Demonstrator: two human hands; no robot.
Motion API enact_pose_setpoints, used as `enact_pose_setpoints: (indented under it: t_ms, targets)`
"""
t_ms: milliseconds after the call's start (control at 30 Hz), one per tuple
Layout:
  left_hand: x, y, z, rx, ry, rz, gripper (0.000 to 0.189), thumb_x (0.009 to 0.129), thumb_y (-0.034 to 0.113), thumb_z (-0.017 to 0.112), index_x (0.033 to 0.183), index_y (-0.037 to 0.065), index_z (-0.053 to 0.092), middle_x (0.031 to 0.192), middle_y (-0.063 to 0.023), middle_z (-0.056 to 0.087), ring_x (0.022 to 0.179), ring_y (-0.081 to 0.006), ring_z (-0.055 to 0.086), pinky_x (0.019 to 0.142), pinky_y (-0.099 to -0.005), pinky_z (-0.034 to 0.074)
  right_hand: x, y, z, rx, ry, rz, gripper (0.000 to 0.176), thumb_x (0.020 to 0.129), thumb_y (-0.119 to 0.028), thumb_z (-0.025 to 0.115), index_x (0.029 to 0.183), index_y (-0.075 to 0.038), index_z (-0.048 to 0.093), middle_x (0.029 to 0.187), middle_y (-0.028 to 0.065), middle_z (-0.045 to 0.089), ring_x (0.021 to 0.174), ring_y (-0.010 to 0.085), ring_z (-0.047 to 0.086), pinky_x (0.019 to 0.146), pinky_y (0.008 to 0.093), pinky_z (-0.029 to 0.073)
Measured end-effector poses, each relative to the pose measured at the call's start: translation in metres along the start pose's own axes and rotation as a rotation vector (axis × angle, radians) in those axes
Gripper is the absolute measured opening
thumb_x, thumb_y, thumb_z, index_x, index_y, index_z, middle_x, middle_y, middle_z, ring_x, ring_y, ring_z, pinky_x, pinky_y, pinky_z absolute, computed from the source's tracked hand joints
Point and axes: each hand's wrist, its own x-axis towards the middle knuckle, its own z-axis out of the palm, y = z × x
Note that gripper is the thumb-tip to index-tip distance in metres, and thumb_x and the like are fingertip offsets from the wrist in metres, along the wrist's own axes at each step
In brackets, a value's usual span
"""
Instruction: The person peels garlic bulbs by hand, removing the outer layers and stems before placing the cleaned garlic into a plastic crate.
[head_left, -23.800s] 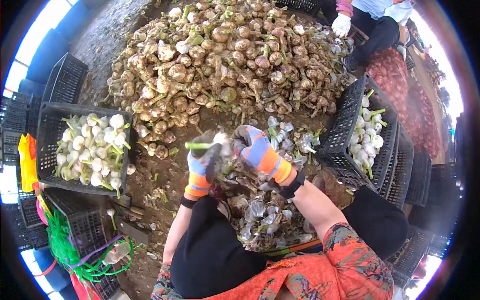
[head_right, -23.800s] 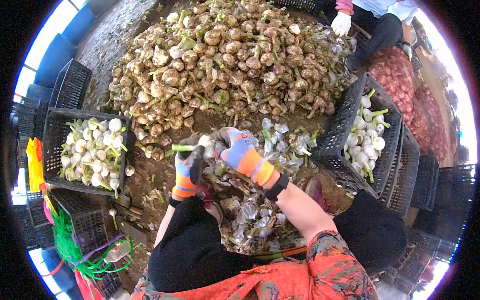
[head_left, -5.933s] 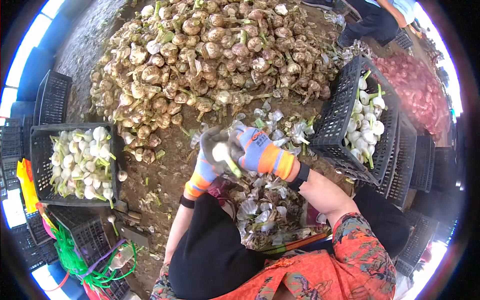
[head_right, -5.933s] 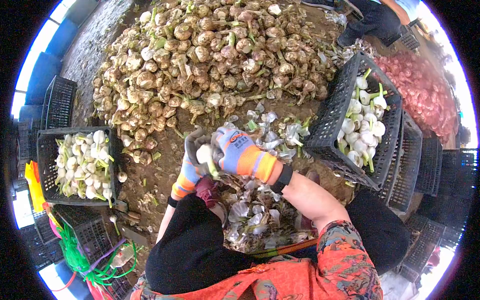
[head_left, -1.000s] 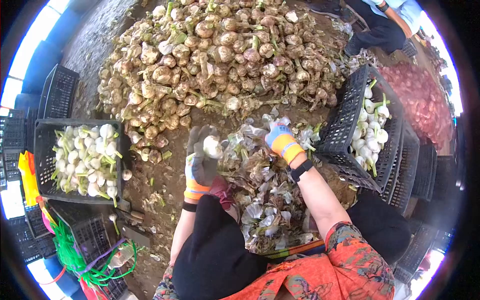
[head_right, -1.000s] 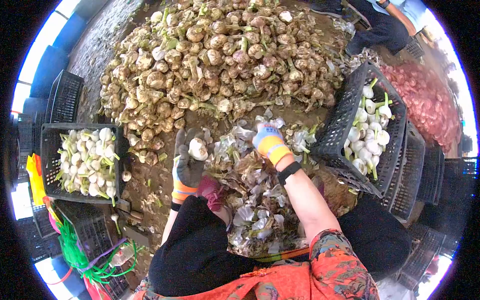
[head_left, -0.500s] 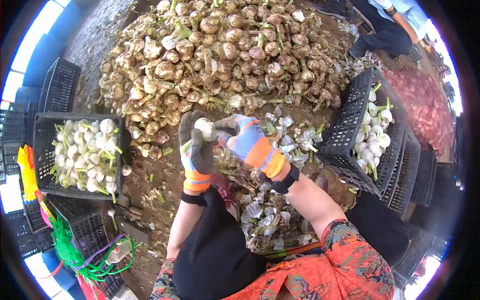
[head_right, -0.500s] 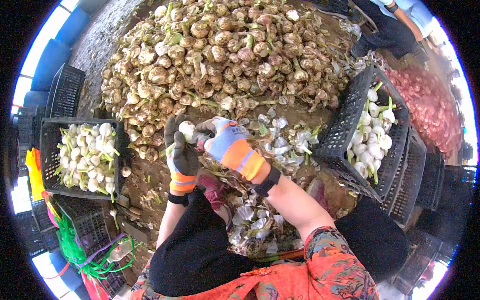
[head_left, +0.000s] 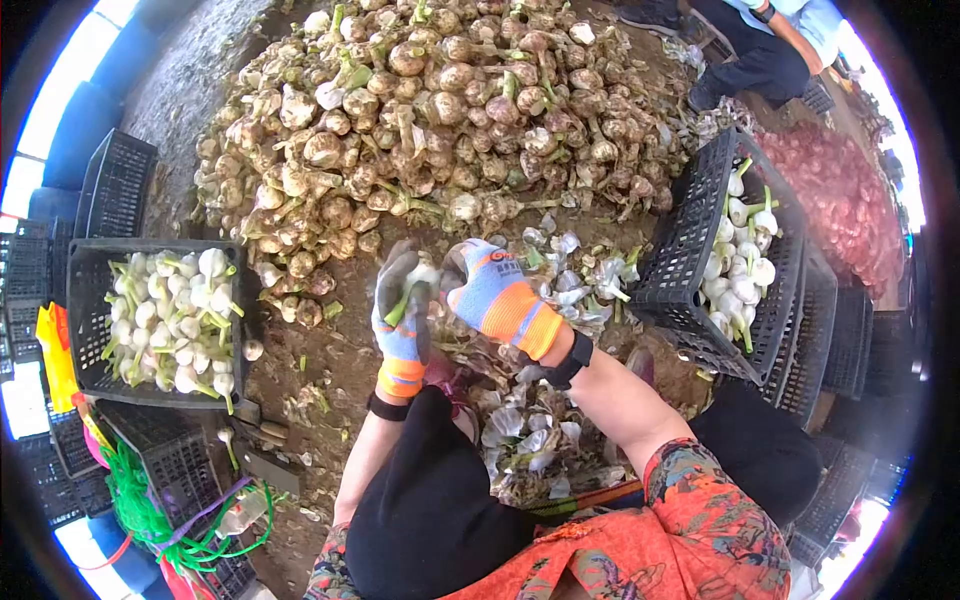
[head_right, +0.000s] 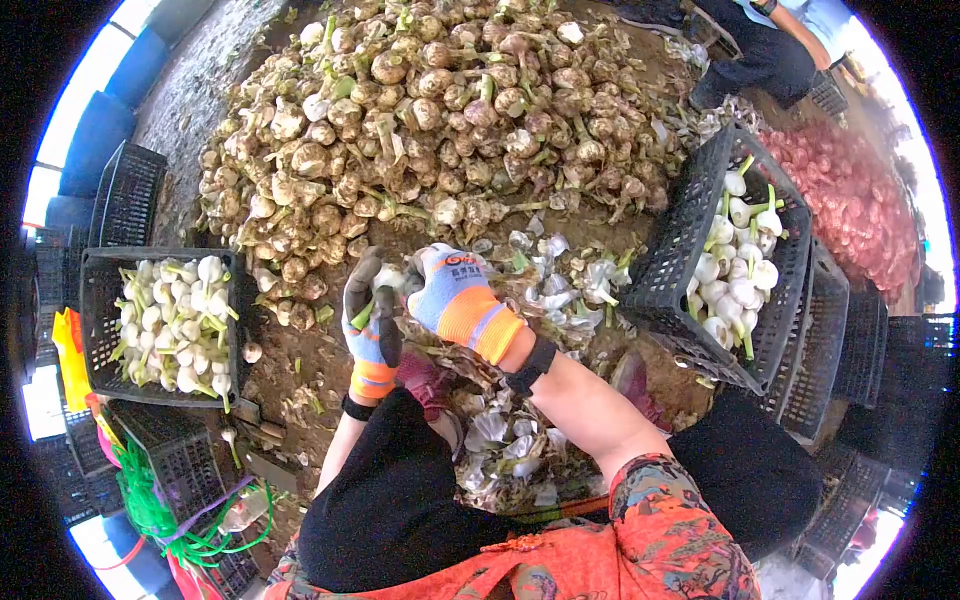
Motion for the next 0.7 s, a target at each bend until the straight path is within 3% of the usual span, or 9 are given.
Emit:
enact_pose_setpoints:
  t_ms: [67,200,267,367,467,500,600,667,700]
  targets:
    - [0.002,0.001,-0.003,0.082,-0.008,0.006,0.041,0.088,0.014,0.054,0.126,0.003,0.043,0.132,-0.0137,0.043,0.115,-0.0205,0.047,0.094,-0.034,0.041,0.0,0.003,0.004,-0.105,0.124,-0.104,0.022,0.066,-0.017,0.065,0.08,0.0,0.063,0.076,0.0182,0.063,0.073,0.0343,0.06,0.065,0.0366,0.048]
    - [0.007,0.009,-0.009,-0.327,-0.063,-0.067,0.049,0.089,0.019,0.053,0.133,0.011,0.035,0.132,-0.0155,0.042,0.116,-0.0285,0.046,0.097,-0.0429,0.038,0.013,0.042,-0.001,0.258,-0.098,0.163,0.03,0.068,-0.025,0.066,0.086,-0.002,0.061,0.089,0.0212,0.061,0.081,0.0355,0.059,0.071,0.0417,0.047]
    - [0.012,0.015,-0.008,-0.597,-0.1,-0.076,0.048,0.089,0.018,0.051,0.133,0.011,0.035,0.133,-0.0143,0.041,0.117,-0.0321,0.045,0.1,-0.05,0.034,0.015,0.049,-0.012,-0.225,-0.174,0.281,0.038,0.068,-0.027,0.064,0.097,-0.003,0.06,0.098,0.0228,0.06,0.089,0.0361,0.058,0.077,0.0417,0.046]
    - [0.013,0.025,-0.007,-0.792,-0.047,-0.16,0.044,0.088,0.018,0.049,0.131,0.011,0.04,0.132,-0.0135,0.043,0.117,-0.0314,0.045,0.1,-0.0551,0.032,0.006,0.065,-0.013,-0.496,-0.357,0.281,0.043,0.068,-0.026,0.062,0.105,-0.004,0.059,0.1,0.0224,0.06,0.096,0.0353,0.057,0.082,0.0402,0.046]
    - [0.019,0.024,-0.006,-0.916,0.121,-0.225,0.038,0.089,0.021,0.049,0.125,0.01,0.046,0.126,-0.0145,0.049,0.116,-0.0308,0.046,0.098,-0.0549,0.035,0.003,0.082,-0.009,-0.225,-0.253,0.518,0.046,0.067,-0.023,0.062,0.11,-0.006,0.057,0.106,0.0213,0.058,0.102,0.0357,0.055,0.088,0.0392,0.044]
    - [0.021,0.019,-0.012,-0.943,0.23,-0.266,0.035,0.089,0.022,0.049,0.123,0.009,0.048,0.123,-0.0147,0.051,0.114,-0.0308,0.047,0.098,-0.0543,0.035,0.002,0.136,0.019,0.026,-0.117,0.412,0.046,0.067,-0.02,0.062,0.111,-0.006,0.056,0.113,0.0205,0.055,0.105,0.0356,0.053,0.09,0.0387,0.043]
    - [0.032,0.019,-0.034,-1.042,0.396,-0.309,0.031,0.088,0.027,0.051,0.109,0.005,0.055,0.111,-0.0172,0.056,0.106,-0.0349,0.051,0.093,-0.0524,0.04,0.022,0.116,0.016,-0.137,0.056,0.45,0.046,0.065,-0.016,0.062,0.11,-0.006,0.056,0.117,0.0198,0.052,0.105,0.036,0.052,0.089,0.0385,0.043]
    - [0.046,0.037,-0.055,-1.332,0.204,-0.245,0.03,0.087,0.026,0.052,0.106,0.002,0.055,0.107,-0.0189,0.056,0.103,-0.0349,0.052,0.09,-0.0513,0.044,0.043,0.116,0.026,-0.192,0.183,0.154,0.043,0.065,-0.013,0.062,0.108,-0.011,0.058,0.117,0.0167,0.051,0.104,0.0359,0.051,0.09,0.0391,0.042]
    - [0.056,0.05,-0.064,-1.106,0.362,-0.165,0.03,0.086,0.025,0.053,0.105,0.002,0.055,0.106,-0.0188,0.057,0.1,-0.0341,0.053,0.089,-0.0506,0.045,0.057,0.106,0.025,-0.264,0.093,0.065,0.04,0.068,-0.014,0.06,0.108,-0.013,0.058,0.118,0.0154,0.051,0.107,0.0343,0.05,0.092,0.04,0.04]
